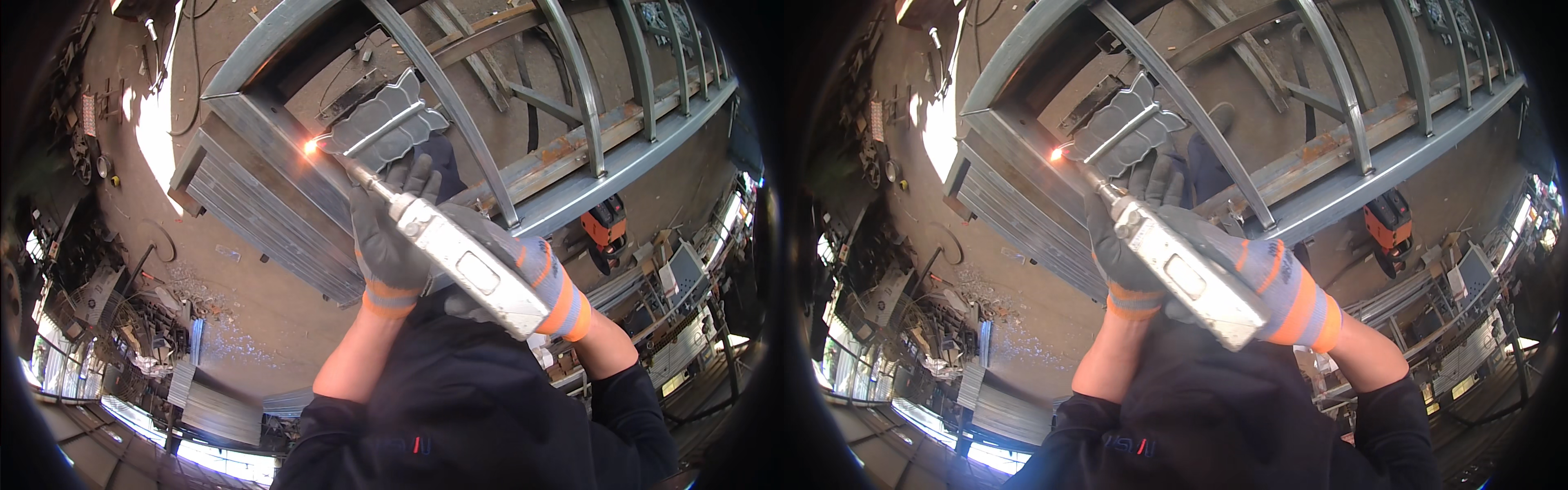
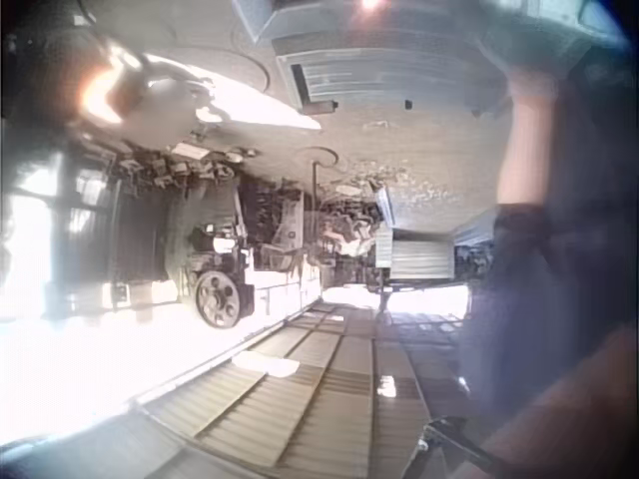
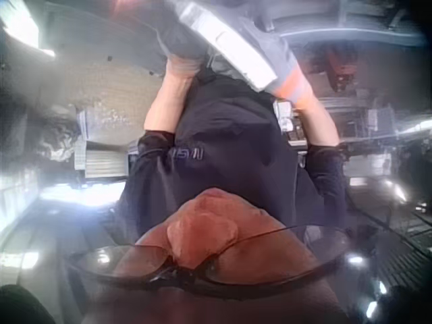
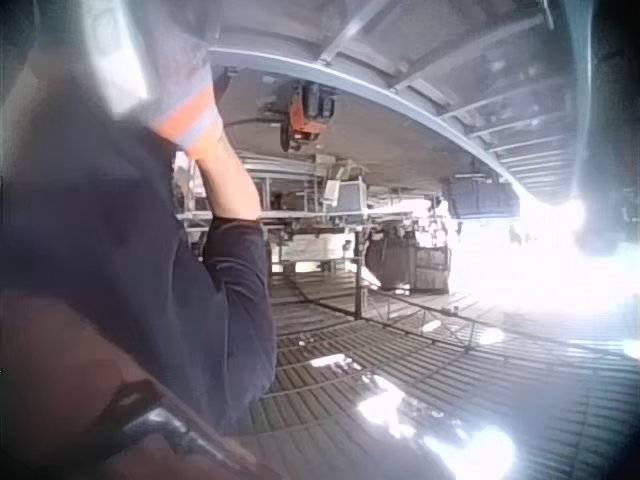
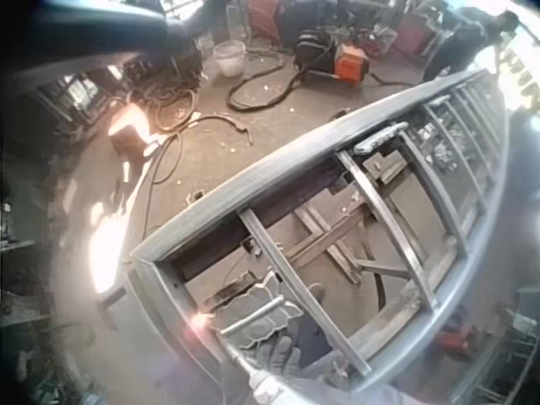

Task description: The person welds a metal frame using a handheld welding torch, moving along the joints to secure the structure. The person repositions the frame and continues welding different sections, producing bright sparks throughout the process.

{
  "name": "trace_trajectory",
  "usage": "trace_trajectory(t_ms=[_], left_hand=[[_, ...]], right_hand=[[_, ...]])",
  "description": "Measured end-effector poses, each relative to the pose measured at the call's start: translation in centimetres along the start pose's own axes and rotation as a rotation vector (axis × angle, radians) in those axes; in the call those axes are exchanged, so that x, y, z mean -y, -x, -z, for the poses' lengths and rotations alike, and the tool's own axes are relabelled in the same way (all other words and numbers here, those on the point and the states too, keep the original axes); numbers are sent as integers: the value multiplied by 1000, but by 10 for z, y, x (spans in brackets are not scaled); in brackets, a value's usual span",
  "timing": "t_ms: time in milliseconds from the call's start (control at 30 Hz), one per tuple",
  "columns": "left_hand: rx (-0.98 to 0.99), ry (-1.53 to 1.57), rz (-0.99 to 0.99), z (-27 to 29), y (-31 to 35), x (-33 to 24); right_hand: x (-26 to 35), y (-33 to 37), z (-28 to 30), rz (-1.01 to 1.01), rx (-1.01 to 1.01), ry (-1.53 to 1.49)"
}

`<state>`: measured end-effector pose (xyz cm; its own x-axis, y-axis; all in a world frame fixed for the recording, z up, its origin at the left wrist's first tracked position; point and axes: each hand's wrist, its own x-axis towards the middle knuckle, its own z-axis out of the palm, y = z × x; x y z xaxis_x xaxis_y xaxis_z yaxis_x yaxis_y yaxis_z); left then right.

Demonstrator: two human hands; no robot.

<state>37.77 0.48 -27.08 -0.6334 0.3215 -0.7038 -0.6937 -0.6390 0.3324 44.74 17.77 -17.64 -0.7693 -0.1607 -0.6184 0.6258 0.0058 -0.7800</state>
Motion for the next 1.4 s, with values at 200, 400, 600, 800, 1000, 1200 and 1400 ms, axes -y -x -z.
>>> trace_trajectory(t_ms=[200,400,600,800,1000,1200,1400], left_hand=[[193,-218,222,15,30,-2],[269,-637,142,35,43,-8],[295,-747,58,51,41,-4],[301,-710,67,52,43,-3],[273,-589,97,49,45,-2],[240,-517,108,51,44,2],[214,-491,117,54,42,3]], right_hand=[[-12,14,16,15,32,-63],[-40,13,16,19,71,-111],[-47,3,11,83,45,-65],[-58,1,13,214,29,-45],[-64,0,10,218,23,2],[-52,5,16,67,75,-212],[-55,0,10,175,50,-145]])
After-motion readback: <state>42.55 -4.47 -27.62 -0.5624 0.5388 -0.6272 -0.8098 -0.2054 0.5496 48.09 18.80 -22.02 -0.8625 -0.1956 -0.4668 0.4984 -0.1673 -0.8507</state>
